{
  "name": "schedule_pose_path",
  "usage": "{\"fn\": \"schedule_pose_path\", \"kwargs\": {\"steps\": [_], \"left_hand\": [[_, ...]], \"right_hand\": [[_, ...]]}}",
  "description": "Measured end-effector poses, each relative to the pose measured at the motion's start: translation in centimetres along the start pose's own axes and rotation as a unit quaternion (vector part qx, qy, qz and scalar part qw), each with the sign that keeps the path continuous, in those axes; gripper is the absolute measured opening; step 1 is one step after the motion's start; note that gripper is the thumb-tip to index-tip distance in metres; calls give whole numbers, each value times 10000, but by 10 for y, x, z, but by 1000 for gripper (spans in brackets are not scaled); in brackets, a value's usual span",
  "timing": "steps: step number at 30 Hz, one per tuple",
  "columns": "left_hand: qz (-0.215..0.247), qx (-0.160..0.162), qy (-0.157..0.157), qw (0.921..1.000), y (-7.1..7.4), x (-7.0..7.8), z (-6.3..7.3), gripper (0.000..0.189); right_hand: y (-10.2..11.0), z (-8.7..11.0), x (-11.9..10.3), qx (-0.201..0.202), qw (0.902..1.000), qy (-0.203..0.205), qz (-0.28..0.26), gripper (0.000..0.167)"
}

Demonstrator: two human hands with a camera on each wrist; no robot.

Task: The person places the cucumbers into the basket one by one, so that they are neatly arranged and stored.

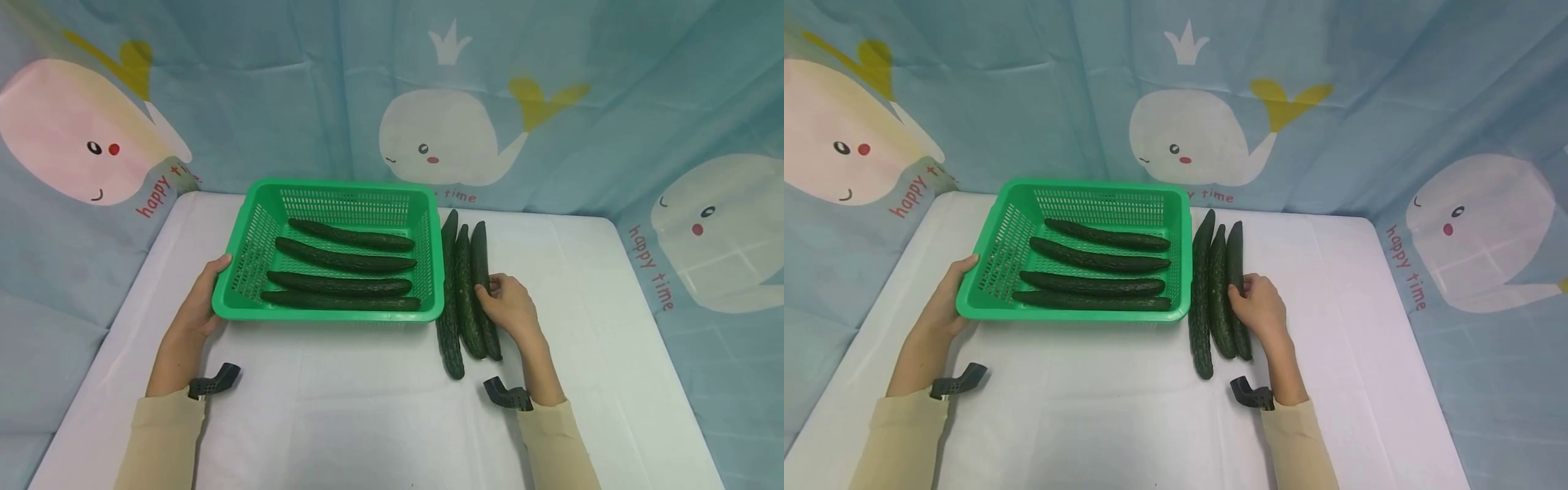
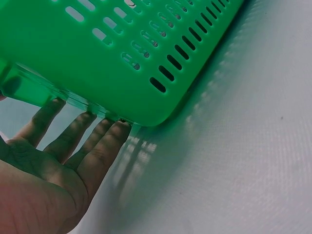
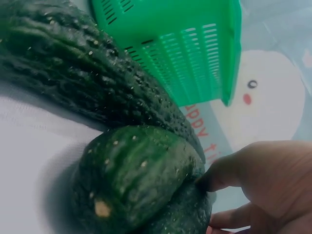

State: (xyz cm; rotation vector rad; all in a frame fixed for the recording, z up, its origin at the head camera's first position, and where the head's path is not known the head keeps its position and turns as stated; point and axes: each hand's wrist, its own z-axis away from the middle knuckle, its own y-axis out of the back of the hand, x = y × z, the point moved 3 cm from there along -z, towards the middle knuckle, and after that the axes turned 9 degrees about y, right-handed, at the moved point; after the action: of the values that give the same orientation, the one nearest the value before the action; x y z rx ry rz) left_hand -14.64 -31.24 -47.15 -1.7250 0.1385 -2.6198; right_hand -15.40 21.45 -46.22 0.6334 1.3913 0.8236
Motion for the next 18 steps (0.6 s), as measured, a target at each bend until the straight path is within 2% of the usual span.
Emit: {"fn": "schedule_pose_path", "kwargs": {"steps": [9,18], "left_hand": [[25,-186,-79,9998,0,-1,-3,76],[94,-141,-130,9998,0,-1,-2,75]], "right_hand": [[7,4,-2,-186,9997,-69,138,55],[15,6,-2,-363,9987,45,350,54]]}}
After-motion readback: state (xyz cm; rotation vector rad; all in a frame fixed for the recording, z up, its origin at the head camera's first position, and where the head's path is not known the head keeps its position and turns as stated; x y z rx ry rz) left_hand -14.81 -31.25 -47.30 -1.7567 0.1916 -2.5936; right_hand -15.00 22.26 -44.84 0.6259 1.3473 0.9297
